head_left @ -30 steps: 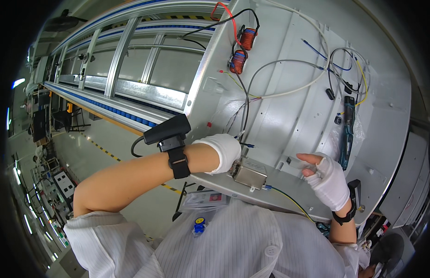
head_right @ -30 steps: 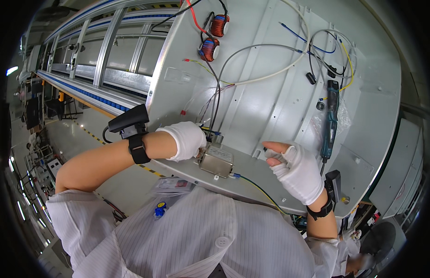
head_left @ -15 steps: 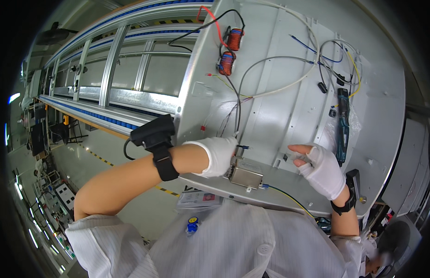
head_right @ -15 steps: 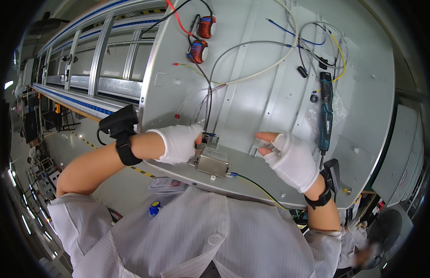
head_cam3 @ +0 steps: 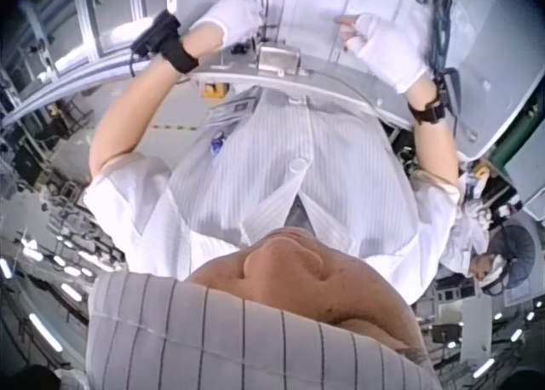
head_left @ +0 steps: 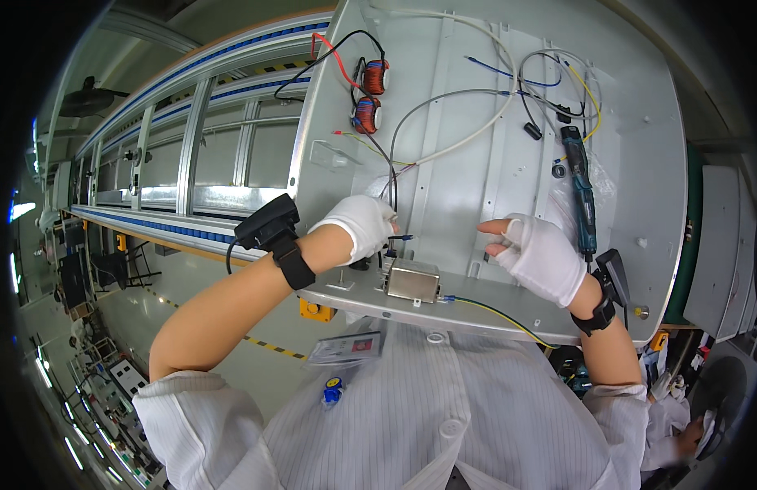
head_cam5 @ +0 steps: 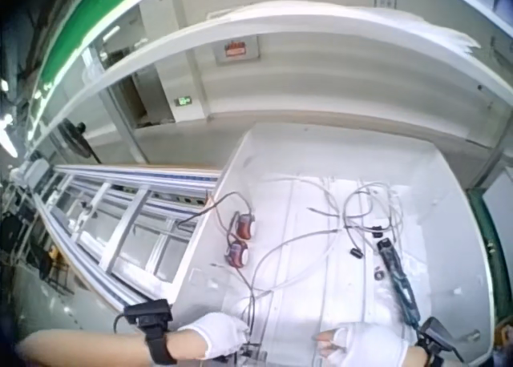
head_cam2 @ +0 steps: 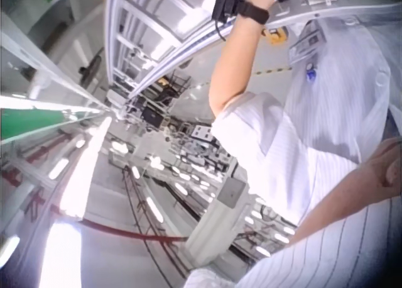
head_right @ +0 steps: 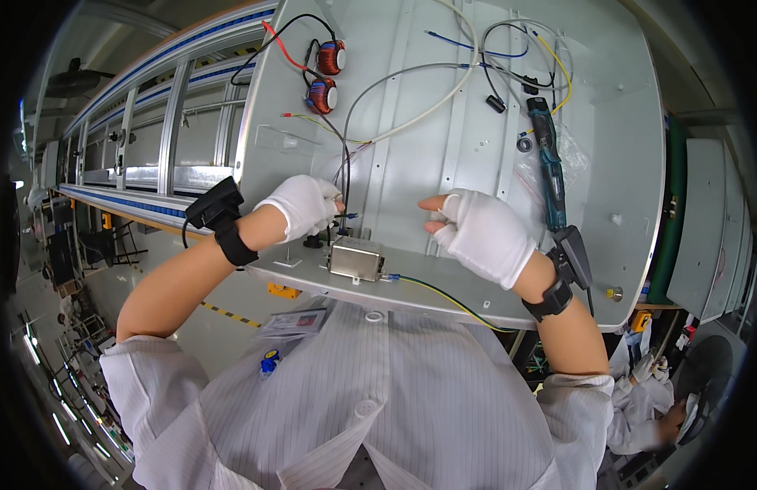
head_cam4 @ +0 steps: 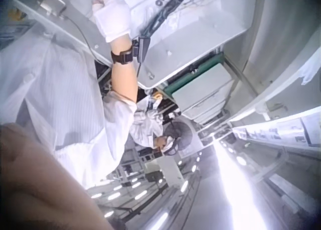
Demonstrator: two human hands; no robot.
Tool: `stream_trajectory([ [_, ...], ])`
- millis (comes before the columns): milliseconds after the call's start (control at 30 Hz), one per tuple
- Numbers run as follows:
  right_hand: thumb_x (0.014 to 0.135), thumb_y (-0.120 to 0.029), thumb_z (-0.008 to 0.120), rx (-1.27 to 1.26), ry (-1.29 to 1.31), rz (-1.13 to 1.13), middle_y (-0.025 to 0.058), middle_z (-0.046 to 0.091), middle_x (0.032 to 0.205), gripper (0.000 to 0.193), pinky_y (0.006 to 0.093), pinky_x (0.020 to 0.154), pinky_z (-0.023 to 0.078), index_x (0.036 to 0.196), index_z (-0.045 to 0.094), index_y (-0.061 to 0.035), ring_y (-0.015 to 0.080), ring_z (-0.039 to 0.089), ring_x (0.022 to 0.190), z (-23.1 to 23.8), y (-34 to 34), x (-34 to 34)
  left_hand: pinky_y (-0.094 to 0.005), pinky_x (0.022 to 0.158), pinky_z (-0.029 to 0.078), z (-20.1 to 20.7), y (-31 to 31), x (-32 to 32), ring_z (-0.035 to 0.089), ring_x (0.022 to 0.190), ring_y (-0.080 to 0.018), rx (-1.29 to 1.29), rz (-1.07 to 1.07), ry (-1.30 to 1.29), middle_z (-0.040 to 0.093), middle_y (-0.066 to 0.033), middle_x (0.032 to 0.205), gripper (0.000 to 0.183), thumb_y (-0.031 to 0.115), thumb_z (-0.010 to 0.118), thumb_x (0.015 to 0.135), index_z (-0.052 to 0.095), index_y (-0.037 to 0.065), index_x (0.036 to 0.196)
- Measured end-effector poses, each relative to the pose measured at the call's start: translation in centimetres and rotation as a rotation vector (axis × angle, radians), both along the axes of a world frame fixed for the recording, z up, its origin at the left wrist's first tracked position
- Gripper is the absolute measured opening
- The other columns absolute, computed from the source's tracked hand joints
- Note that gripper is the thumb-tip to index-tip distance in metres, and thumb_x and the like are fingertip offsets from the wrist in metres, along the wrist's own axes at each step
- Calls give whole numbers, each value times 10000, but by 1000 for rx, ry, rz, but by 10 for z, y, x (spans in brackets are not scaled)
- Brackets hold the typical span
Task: The person is connecting wires and using an electric screwdriver to assemble an electronic unit.
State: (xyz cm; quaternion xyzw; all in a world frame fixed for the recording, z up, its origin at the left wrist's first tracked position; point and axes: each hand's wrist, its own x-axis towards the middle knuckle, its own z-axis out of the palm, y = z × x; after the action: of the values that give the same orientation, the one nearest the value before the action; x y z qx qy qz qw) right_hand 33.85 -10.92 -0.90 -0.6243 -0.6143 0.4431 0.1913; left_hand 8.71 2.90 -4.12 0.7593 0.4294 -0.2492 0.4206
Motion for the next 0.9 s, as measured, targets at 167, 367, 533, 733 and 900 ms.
stream_trajectory([
  [167,872,-154,642,72,-90,68,144,682,930,275,323,709,518,1128,672,-60,262,659,788,1,0,-1,-318,507,414,8,-12,-15,532,552,-159,-238,579,-166,555,-59,643,185,167,542,932,665,32,901],
  [367,874,-187,635,121,-145,101,156,676,907,273,343,704,508,1117,679,-70,276,646,762,5,0,-2,-335,554,489,42,-31,-22,623,624,-251,194,-183,-81,635,-145,751,147,121,590,895,657,-10,882],
  [533,869,-187,634,104,-181,119,162,674,915,277,351,721,510,1119,678,-74,286,649,792,-3,-5,1,-424,714,547,33,-36,-31,669,808,-393,240,-563,6,663,-226,841,100,75,647,787,679,-6,835],
  [733,865,-181,629,109,-153,146,159,677,946,283,355,763,512,1116,675,-58,296,652,839,-11,-5,3,-425,706,532,31,-33,-28,661,776,-386,234,-665,40,655,-208,823,124,95,636,794,668,-6,859],
  [900,867,-187,626,136,-166,167,171,676,941,293,355,769,512,1117,672,-41,313,649,848,-12,-4,4,-406,709,561,37,-34,-20,679,805,-390,209,-652,40,657,-232,829,138,-50,630,702,673,-31,831],
])
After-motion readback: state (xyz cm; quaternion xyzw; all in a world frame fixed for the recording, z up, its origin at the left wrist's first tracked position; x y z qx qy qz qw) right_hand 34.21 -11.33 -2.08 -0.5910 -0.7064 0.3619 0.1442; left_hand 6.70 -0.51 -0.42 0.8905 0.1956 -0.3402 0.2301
